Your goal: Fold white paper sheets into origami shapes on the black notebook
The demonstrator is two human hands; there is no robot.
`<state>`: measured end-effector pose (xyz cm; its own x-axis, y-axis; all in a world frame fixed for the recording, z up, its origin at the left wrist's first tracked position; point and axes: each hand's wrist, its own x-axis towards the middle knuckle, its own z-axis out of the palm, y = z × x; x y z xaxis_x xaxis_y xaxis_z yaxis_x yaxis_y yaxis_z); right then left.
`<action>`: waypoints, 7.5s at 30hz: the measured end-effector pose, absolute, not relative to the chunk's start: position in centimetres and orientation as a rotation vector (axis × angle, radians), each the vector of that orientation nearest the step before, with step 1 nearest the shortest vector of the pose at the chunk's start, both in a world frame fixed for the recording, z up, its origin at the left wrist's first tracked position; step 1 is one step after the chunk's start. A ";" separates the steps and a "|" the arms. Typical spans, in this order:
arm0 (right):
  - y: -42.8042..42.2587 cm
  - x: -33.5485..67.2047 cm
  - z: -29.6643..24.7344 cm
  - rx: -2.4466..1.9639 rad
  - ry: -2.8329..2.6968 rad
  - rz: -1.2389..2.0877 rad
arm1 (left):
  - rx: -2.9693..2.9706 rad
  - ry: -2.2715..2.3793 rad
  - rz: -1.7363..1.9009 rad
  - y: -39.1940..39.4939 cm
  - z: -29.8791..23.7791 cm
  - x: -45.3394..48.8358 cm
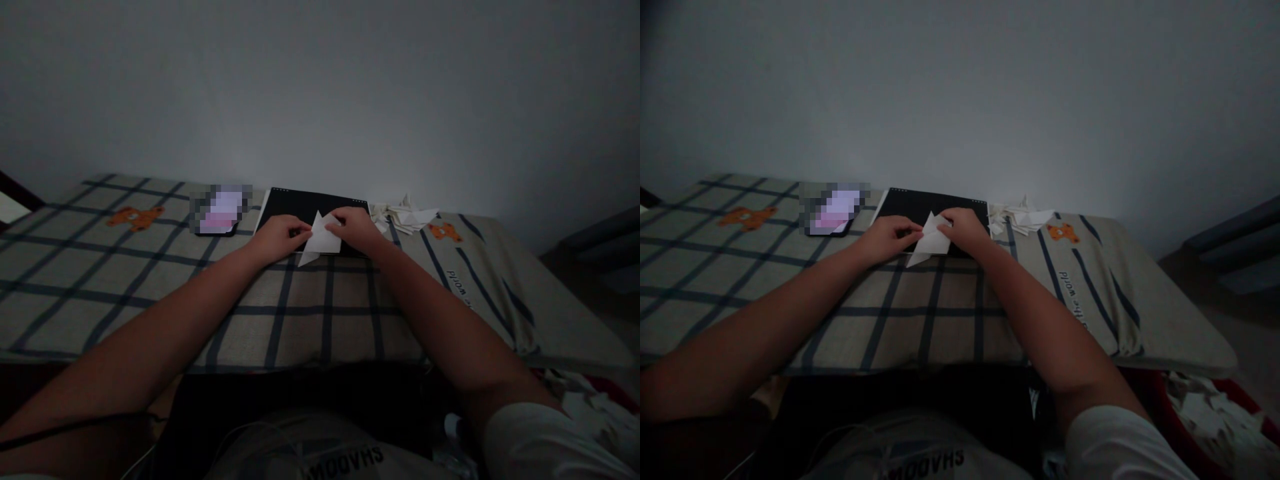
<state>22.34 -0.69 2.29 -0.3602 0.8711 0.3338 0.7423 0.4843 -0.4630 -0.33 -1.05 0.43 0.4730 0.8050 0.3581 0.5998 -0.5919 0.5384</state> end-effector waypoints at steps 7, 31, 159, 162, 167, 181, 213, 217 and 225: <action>-0.3 23.7 2.7 -1.419 -2.320 0.356 | 2.813 0.766 0.805 -1.6 0.6 -0.3; -0.3 23.2 2.0 -1.340 -1.896 0.639 | 2.982 0.973 0.328 -2.0 -0.1 0.7; -2.7 23.1 4.4 -1.307 -2.831 -0.303 | 2.938 1.332 0.008 -4.2 1.3 1.0; -2.7 23.0 4.4 -1.318 -2.837 -0.312 | 2.924 1.347 -0.001 -4.1 1.3 1.1; -2.6 23.0 4.3 -1.314 -2.825 -0.323 | 2.925 1.341 0.032 -4.0 1.2 1.2; -1.6 24.1 3.4 -1.241 -2.706 -0.298 | 2.926 1.335 0.048 -3.9 1.4 0.8; -3.5 22.7 4.5 -1.193 -2.842 -0.411 | 3.031 1.321 0.158 -4.1 0.8 1.3; -3.5 22.2 4.5 -1.254 -2.838 -0.463 | 3.035 1.324 0.189 -4.1 0.6 1.4; -3.6 22.1 4.6 -1.267 -2.787 -0.532 | 2.990 1.335 0.237 -3.9 0.4 1.5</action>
<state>22.07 -3.57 4.56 -0.6672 0.7251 0.1705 0.7370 0.6092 0.2928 1.48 -3.91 0.45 0.6607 0.7267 0.1882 0.7470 -0.6611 -0.0699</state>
